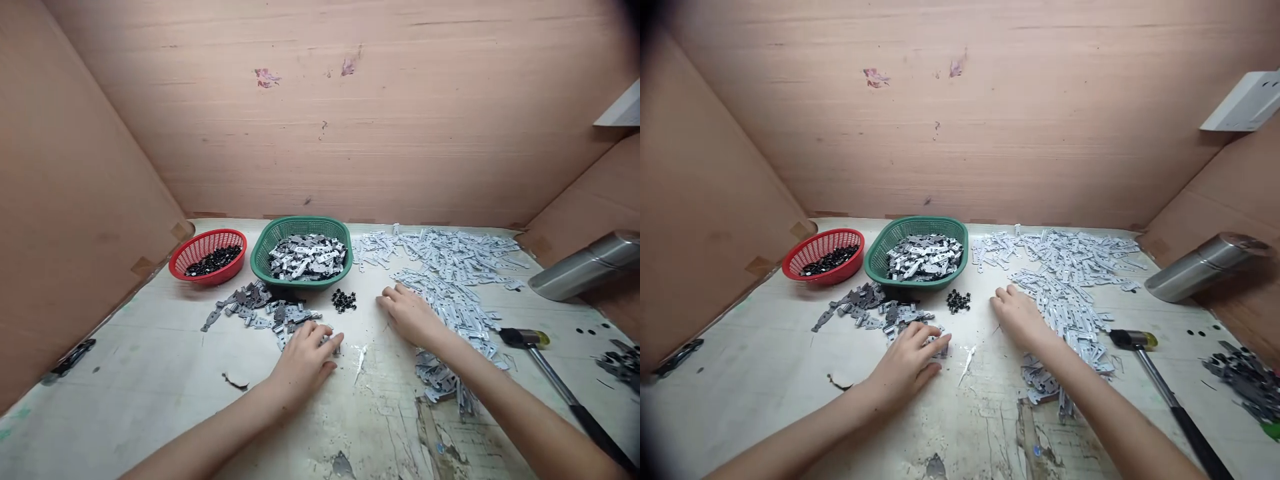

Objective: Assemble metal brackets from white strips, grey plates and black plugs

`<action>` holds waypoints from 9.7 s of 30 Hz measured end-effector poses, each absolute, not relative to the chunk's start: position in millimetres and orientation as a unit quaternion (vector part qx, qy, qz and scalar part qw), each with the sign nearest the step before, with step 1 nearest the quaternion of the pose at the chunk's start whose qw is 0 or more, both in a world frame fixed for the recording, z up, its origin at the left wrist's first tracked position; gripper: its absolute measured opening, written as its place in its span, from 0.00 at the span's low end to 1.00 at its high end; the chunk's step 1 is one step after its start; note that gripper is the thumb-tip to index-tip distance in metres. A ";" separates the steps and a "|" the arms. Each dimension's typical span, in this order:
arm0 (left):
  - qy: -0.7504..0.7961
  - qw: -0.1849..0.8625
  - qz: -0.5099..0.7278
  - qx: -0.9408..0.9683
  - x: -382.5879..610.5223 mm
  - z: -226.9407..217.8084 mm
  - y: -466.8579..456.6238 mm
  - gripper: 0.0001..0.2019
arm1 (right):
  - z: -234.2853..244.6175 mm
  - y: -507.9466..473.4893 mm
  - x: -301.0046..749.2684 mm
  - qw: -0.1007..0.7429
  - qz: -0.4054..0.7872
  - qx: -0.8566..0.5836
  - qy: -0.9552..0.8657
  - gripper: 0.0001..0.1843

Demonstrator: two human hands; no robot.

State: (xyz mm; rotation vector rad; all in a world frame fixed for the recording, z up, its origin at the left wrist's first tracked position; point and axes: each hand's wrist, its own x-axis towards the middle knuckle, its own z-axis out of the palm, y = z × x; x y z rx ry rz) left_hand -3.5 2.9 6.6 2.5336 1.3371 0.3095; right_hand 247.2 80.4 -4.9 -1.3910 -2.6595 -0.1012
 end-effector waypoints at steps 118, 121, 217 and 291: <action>0.536 0.673 0.288 0.420 27.7 -17.2 24.4 0.08 | -14.5 110.5 191.9 0.157 0.082 -0.500 -0.848 0.08; 0.533 0.673 0.290 0.424 27.3 -18.5 24.3 0.08 | -16.9 112.3 191.2 0.165 0.092 -0.514 -0.837 0.07; 0.520 0.671 0.232 0.475 26.5 -15.6 23.6 0.09 | -4.6 -4.0 185.4 0.359 0.043 -0.467 -0.807 0.07; 0.538 0.671 0.240 0.450 27.4 -11.9 24.6 0.10 | 7.4 112.6 283.4 0.078 -0.036 -0.455 -0.886 0.16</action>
